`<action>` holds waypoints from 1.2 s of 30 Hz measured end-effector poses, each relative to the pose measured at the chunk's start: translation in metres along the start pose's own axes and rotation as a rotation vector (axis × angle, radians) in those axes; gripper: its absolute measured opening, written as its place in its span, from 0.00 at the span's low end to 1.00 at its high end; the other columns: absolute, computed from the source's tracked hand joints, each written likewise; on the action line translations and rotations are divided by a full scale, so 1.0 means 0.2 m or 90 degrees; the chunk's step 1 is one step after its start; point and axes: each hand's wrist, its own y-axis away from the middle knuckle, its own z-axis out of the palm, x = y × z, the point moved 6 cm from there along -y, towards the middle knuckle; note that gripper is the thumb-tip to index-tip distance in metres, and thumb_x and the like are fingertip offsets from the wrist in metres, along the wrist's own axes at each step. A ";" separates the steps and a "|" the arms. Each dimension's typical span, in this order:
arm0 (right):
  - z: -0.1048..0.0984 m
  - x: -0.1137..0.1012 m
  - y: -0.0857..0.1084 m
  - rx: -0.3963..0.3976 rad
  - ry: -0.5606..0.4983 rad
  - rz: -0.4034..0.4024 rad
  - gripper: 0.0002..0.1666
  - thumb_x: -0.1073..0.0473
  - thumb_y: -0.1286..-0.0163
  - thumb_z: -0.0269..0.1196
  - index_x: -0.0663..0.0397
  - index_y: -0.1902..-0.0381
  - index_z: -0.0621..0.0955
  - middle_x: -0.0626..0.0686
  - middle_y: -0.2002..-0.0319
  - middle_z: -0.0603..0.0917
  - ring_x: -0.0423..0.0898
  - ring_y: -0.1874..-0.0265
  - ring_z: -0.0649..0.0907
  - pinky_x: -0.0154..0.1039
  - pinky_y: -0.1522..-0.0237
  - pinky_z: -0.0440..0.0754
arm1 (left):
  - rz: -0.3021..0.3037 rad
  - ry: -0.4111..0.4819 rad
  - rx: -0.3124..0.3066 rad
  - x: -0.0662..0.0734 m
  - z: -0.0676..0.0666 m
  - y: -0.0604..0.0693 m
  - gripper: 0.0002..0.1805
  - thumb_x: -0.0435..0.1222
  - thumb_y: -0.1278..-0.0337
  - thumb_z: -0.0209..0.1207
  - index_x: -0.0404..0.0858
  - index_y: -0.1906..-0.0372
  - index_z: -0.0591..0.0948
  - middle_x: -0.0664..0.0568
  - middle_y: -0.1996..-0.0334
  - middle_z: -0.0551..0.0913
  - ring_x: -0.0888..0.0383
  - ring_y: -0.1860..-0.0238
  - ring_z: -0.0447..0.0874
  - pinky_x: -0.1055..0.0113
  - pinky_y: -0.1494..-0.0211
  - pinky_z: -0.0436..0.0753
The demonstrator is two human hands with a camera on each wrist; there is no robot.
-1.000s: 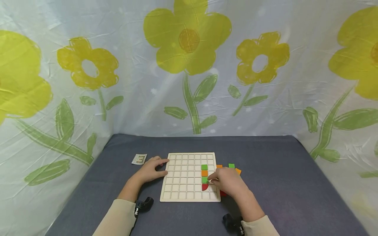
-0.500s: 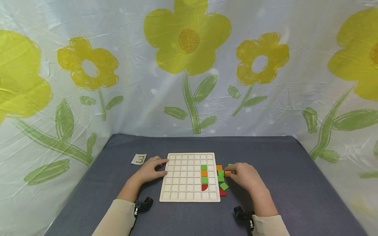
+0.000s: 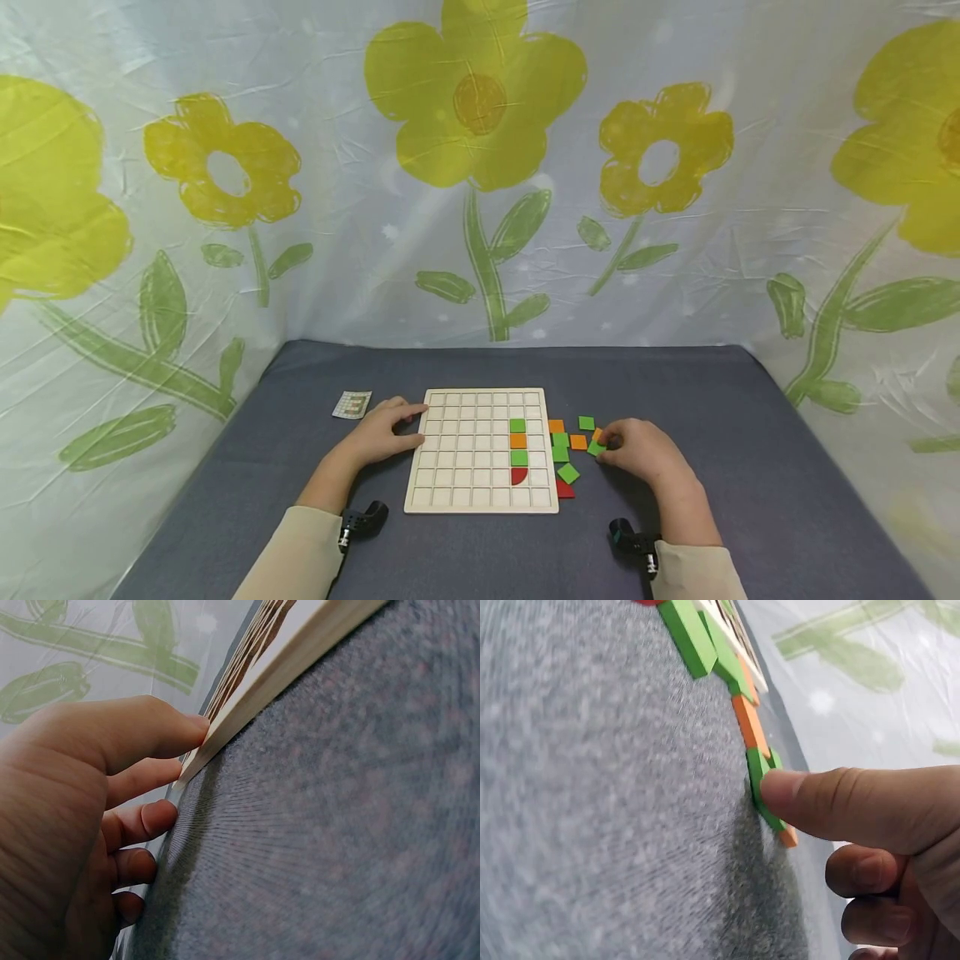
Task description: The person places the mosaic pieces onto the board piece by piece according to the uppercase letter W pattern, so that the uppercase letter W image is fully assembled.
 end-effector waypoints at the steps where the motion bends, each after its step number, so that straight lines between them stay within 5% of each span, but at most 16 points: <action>1: 0.00 0.01 0.00 -0.001 -0.005 0.002 0.13 0.57 0.40 0.75 0.56 0.59 0.88 0.48 0.72 0.79 0.46 0.74 0.73 0.44 0.69 0.72 | 0.001 -0.001 0.000 0.00 0.00 0.00 0.31 0.47 0.38 0.68 0.45 0.31 0.80 0.58 0.62 0.71 0.57 0.61 0.65 0.54 0.56 0.67; 23: 0.03 0.00 0.02 -0.034 -0.049 0.028 0.14 0.57 0.44 0.76 0.55 0.69 0.81 0.48 0.75 0.76 0.45 0.76 0.74 0.42 0.71 0.70 | 0.001 -0.001 0.001 0.01 -0.01 0.00 0.30 0.47 0.38 0.68 0.45 0.31 0.80 0.56 0.62 0.71 0.56 0.60 0.65 0.54 0.56 0.67; 36: -0.05 -0.06 0.03 -0.015 -0.066 0.003 0.16 0.61 0.43 0.70 0.61 0.56 0.83 0.50 0.75 0.71 0.46 0.76 0.70 0.43 0.72 0.66 | -0.002 -0.003 -0.003 0.00 0.00 0.00 0.30 0.47 0.38 0.67 0.45 0.31 0.80 0.56 0.62 0.71 0.56 0.60 0.65 0.54 0.55 0.66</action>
